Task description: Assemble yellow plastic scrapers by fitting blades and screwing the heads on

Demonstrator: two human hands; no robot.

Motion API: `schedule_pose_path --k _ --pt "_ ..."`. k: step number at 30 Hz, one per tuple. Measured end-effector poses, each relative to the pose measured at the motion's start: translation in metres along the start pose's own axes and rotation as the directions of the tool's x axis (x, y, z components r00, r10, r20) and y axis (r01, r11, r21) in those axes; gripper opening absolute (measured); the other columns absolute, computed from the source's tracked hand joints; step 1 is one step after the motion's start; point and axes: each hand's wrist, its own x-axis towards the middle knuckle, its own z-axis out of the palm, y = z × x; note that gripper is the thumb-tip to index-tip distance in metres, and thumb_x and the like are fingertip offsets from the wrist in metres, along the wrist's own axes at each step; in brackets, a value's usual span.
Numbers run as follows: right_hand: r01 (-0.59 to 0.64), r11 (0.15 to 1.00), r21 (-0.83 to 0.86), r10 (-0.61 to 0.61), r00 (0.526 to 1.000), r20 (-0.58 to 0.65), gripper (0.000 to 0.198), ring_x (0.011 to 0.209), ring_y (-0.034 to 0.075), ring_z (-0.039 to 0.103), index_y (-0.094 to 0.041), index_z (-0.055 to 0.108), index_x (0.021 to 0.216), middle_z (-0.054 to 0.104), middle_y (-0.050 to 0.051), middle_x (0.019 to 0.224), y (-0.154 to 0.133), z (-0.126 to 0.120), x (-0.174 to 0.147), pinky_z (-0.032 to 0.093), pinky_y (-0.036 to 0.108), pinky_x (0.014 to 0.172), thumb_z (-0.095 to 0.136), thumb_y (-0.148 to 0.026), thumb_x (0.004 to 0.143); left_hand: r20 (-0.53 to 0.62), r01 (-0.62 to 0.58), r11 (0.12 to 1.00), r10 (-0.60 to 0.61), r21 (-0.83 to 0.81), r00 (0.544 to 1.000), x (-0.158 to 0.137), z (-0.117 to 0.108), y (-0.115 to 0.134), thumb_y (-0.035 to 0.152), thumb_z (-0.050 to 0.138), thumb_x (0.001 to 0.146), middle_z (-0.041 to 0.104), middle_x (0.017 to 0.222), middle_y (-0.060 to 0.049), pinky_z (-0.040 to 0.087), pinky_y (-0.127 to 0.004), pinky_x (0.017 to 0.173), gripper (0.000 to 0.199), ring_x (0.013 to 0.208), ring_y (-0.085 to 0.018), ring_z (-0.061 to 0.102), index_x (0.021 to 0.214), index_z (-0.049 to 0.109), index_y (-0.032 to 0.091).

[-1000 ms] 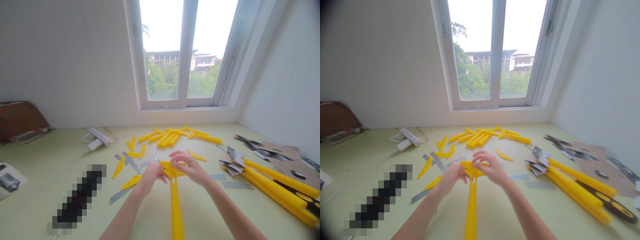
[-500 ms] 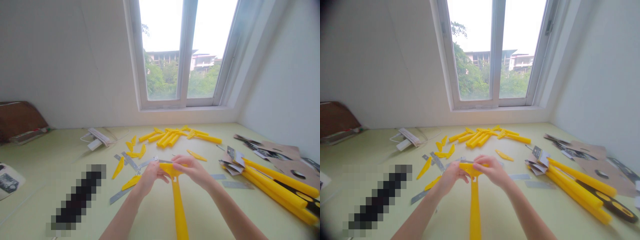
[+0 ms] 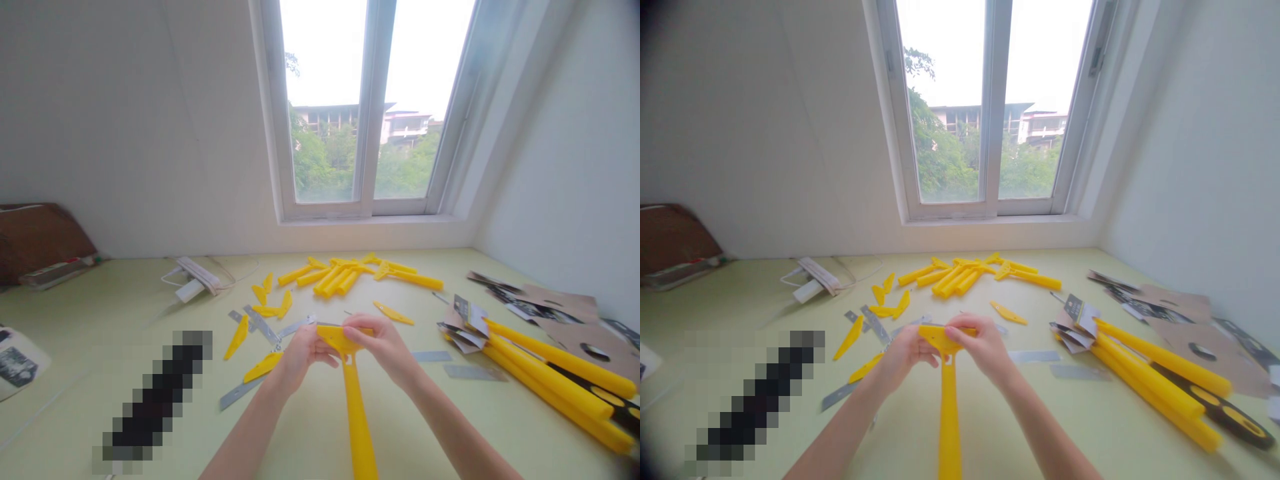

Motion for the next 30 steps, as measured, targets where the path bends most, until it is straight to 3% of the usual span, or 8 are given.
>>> schedule_pose_path --k 9,16,24,30 --pt "-0.034 0.99 -0.138 0.017 0.992 -0.125 0.017 0.069 0.017 0.059 -0.017 0.065 0.071 0.065 0.002 0.071 0.005 0.005 -0.003 0.045 0.027 0.065 0.058 -0.032 0.073 -0.064 0.047 0.995 -0.053 -0.091 0.997 0.004 -0.006 -0.006 0.028 0.038 0.078 0.069 0.081 -0.014 0.046 -0.03 0.061 0.037 0.069 -0.021 0.064 0.092 0.064 0.006" --pt "-0.016 0.996 -0.085 0.003 0.989 -0.151 0.017 0.071 0.018 0.059 -0.017 0.065 0.075 0.065 0.004 0.074 0.004 0.009 -0.005 0.046 0.027 0.065 0.057 -0.033 0.074 -0.02 0.08 0.986 -0.083 -0.147 0.996 0.002 -0.005 -0.003 0.031 0.042 0.079 0.069 0.082 -0.014 0.046 -0.032 0.068 0.036 0.075 -0.023 0.064 0.093 0.064 0.006" --pt "0.046 0.992 -0.12 -0.065 0.985 -0.163 0.017 0.071 0.017 0.058 -0.018 0.065 0.074 0.063 0.003 0.072 0.001 0.007 -0.005 0.045 0.027 0.065 0.057 -0.033 0.075 0.041 0.165 0.956 -0.16 -0.242 0.986 0.002 -0.008 0.002 0.047 0.034 0.081 0.069 0.085 -0.016 0.044 -0.037 0.075 0.052 0.084 -0.027 0.063 0.097 0.062 0.006" --pt "0.061 0.988 -0.141 -0.084 0.983 -0.164 0.016 0.071 0.017 0.058 -0.018 0.065 0.074 0.063 0.003 0.072 -0.002 0.006 -0.006 0.046 0.027 0.065 0.057 -0.033 0.075 0.059 0.129 0.962 -0.119 -0.242 0.991 0.002 -0.008 0.004 0.037 0.033 0.082 0.068 0.085 -0.017 0.044 -0.04 0.078 0.046 0.087 -0.028 0.062 0.096 0.063 0.003"
